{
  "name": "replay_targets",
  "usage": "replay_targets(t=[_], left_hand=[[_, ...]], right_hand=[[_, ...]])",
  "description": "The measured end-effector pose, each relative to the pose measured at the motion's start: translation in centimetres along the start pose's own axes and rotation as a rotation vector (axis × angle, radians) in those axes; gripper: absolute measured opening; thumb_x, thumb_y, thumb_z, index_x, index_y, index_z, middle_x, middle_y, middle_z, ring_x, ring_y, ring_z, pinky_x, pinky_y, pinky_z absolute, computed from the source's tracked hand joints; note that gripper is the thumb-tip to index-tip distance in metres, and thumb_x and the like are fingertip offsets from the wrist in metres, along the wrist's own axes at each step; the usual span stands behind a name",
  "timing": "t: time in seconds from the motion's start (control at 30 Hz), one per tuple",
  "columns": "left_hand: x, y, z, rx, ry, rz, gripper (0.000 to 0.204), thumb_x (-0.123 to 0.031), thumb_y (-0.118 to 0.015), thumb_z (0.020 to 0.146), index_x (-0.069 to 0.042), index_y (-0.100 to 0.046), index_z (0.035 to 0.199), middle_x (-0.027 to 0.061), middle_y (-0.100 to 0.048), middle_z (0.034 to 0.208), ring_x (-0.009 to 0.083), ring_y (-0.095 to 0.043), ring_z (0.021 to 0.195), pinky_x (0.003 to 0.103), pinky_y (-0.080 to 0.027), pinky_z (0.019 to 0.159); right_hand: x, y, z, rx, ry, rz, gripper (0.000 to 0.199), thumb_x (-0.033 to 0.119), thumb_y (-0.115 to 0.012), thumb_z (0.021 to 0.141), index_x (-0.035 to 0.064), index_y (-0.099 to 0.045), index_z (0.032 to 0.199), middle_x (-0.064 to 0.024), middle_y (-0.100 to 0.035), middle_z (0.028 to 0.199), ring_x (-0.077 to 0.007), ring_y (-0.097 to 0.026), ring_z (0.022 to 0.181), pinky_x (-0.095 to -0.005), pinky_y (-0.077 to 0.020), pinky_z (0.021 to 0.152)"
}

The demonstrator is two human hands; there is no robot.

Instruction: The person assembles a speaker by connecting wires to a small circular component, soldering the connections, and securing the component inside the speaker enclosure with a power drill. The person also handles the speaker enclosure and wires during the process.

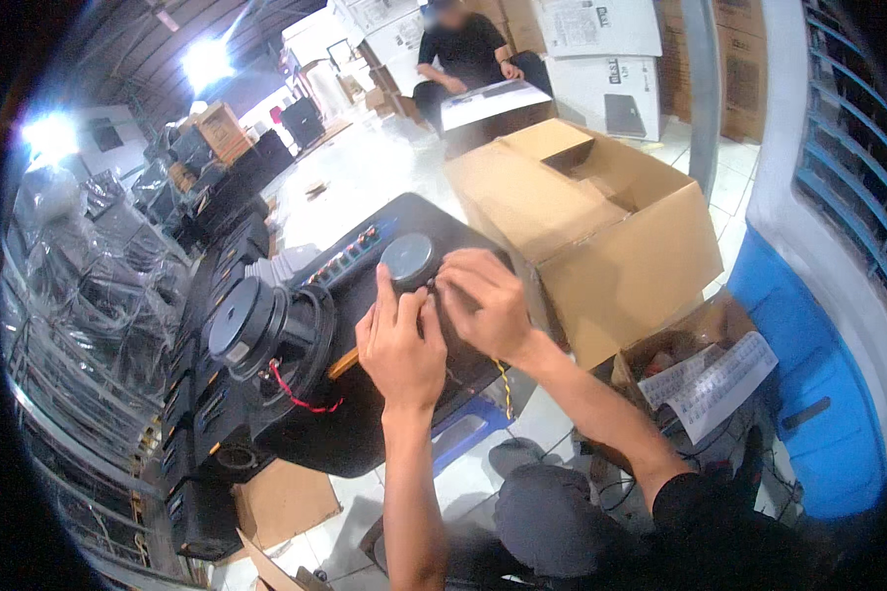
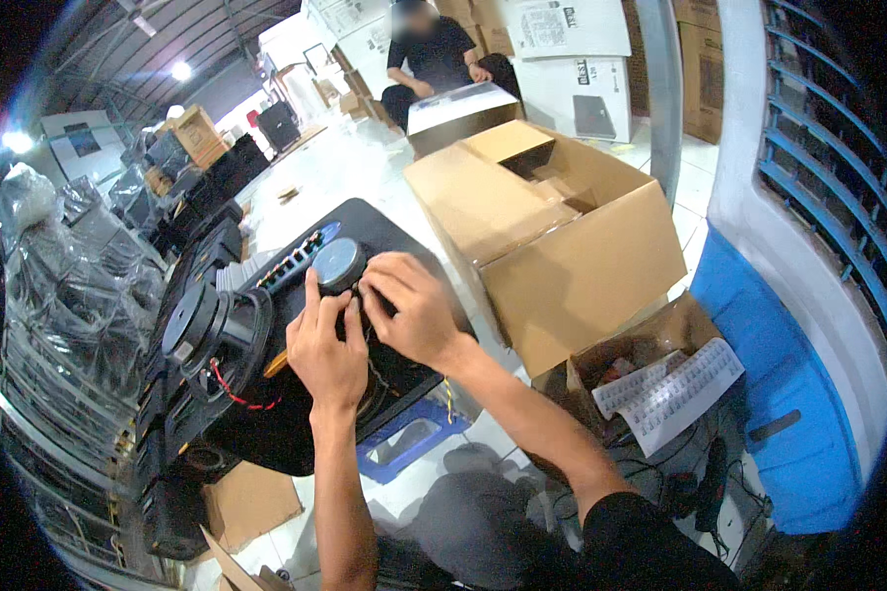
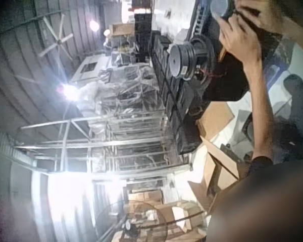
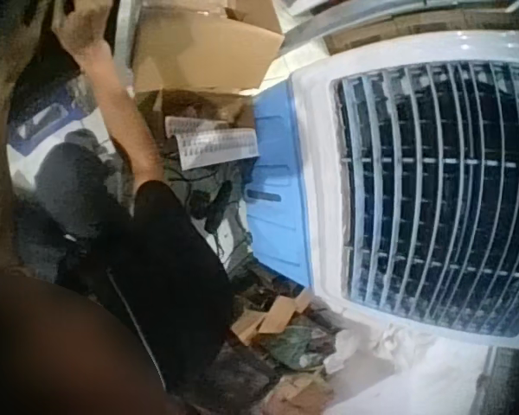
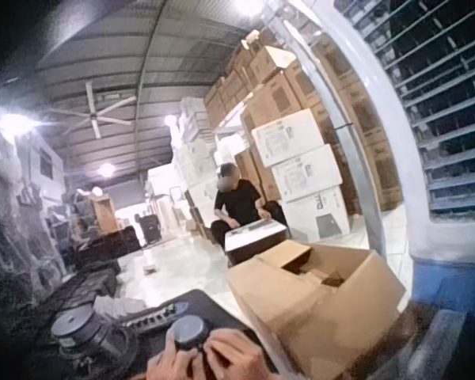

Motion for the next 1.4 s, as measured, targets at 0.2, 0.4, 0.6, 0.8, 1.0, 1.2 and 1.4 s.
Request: replay_targets(t=[0.2,0.4,0.6,0.8,1.0,1.2,1.4], left_hand=[[-0.1,-0.2,-0.2,-0.004,0.003,0.007,0.011,-0.018,-0.069,0.092,-0.007,-0.069,0.096,0.0273,-0.06,0.139,0.0336,-0.069,0.108,0.042,-0.048,0.095],[0.2,0.0,0.0,0.005,-0.001,0.046,0.011,-0.018,-0.07,0.092,-0.008,-0.071,0.097,0.0246,-0.06,0.141,0.0339,-0.069,0.104,0.043,-0.049,0.092],[0.1,-0.3,-0.4,-0.01,0.017,0.003,0.009,-0.015,-0.069,0.092,-0.006,-0.069,0.096,0.0225,-0.059,0.143,0.0337,-0.068,0.1,0.042,-0.049,0.089],[0.1,-0.2,-0.2,-0.009,0.019,-0.007,0.007,-0.014,-0.068,0.093,-0.008,-0.069,0.096,0.0222,-0.06,0.142,0.0344,-0.068,0.105,0.041,-0.049,0.092],[0.2,-0.1,-0.3,-0.039,0.006,-0.004,0.007,-0.014,-0.067,0.093,-0.008,-0.068,0.096,0.0237,-0.061,0.14,0.0358,-0.068,0.11,0.042,-0.048,0.095],[0.4,-0.1,-0.5,-0.007,0.016,-0.033,0.012,-0.016,-0.063,0.096,-0.007,-0.069,0.101,0.0258,-0.058,0.142,0.0356,-0.065,0.117,0.043,-0.048,0.098],[0.5,-0.3,-0.5,-0.009,0.008,-0.043,0.014,-0.015,-0.061,0.097,-0.007,-0.069,0.104,0.0253,-0.057,0.144,0.0352,-0.062,0.123,0.043,-0.047,0.099]], right_hand=[[0.0,0.0,-0.3,-0.027,0.004,0.036,0.013,-0.003,-0.074,0.079,-0.0037,-0.068,0.091,-0.0155,-0.068,0.099,-0.0338,-0.067,0.095,-0.0409,-0.0557,0.086],[0.0,-0.1,-0.1,-0.02,-0.009,0.003,0.011,-0.003,-0.075,0.08,-0.002,-0.072,0.09,-0.0158,-0.071,0.099,-0.0329,-0.069,0.096,-0.0405,-0.0571,0.085],[-0.2,-0.1,-0.6,0.001,0.044,-0.017,0.016,-0.006,-0.075,0.079,-0.0042,-0.07,0.095,-0.0157,-0.071,0.1,-0.0335,-0.07,0.097,-0.0386,-0.0572,0.084],[0.9,0.6,0.2,0.19,0.354,-0.285,0.024,0.005,-0.07,0.078,-0.0085,-0.068,0.098,-0.0169,-0.065,0.103,-0.0323,-0.066,0.098,-0.04,-0.0559,0.086],[1.3,0.9,1.1,0.327,0.544,-0.394,0.027,0.005,-0.07,0.075,-0.0103,-0.067,0.098,-0.0168,-0.064,0.099,-0.0325,-0.066,0.094,-0.0403,-0.0561,0.083],[1.7,0.9,1.7,0.416,0.669,-0.443,0.027,0.004,-0.069,0.072,-0.0115,-0.066,0.094,-0.0166,-0.064,0.096,-0.0318,-0.065,0.093,-0.0396,-0.0563,0.08],[2.1,1.4,2.9,0.572,0.897,-0.498,0.029,0.011,-0.067,0.069,-0.0122,-0.067,0.087,-0.0174,-0.066,0.096,-0.0299,-0.064,0.093,-0.0387,-0.055,0.081]])
Point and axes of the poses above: each hand's wrist, its own z-axis towards the middle knuckle, its own y-axis out of the back of the hand, x = y × z, the point moved 3 cm from there along z, towards the middle knuckle
